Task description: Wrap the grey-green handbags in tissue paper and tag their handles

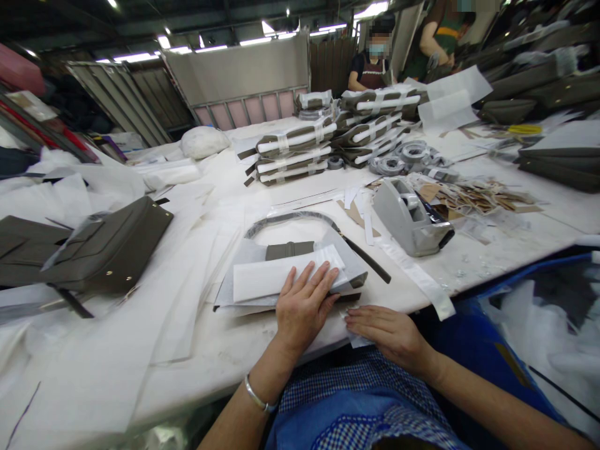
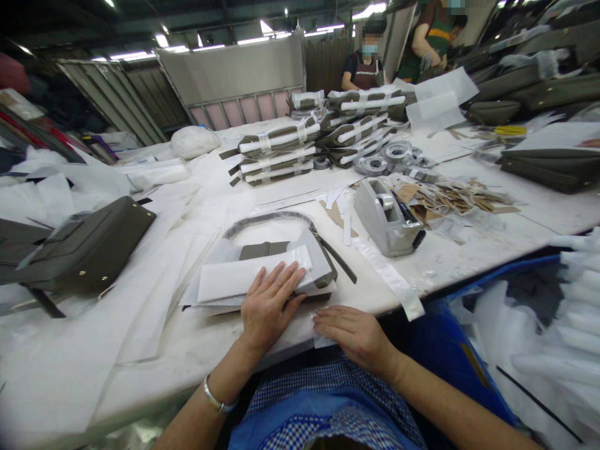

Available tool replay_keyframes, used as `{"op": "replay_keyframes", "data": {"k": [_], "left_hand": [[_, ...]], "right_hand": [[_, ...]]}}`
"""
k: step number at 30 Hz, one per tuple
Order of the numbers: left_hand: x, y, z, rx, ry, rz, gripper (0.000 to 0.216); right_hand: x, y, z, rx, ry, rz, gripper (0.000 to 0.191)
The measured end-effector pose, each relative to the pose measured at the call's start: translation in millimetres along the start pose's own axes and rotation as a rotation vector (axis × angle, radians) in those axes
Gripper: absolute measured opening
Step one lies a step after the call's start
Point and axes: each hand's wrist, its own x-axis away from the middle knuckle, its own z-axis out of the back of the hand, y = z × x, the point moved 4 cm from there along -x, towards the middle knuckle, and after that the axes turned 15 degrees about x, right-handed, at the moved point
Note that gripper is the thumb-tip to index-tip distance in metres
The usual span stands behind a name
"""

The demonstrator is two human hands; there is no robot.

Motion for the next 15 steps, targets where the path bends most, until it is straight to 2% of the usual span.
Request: {"op": "replay_keyframes", "data": {"k": [11,15], "left_hand": [[0,0,-1,0.011,0.017,-0.007,0.046],[-1,3,3,0.059,-0.027,0.005,0.046]], "right_hand": [[12,-8,-1,0.038,-0.010,0.021,0.041],[10,-10,2,0.053,-0.009,0.035,0.042]]}}
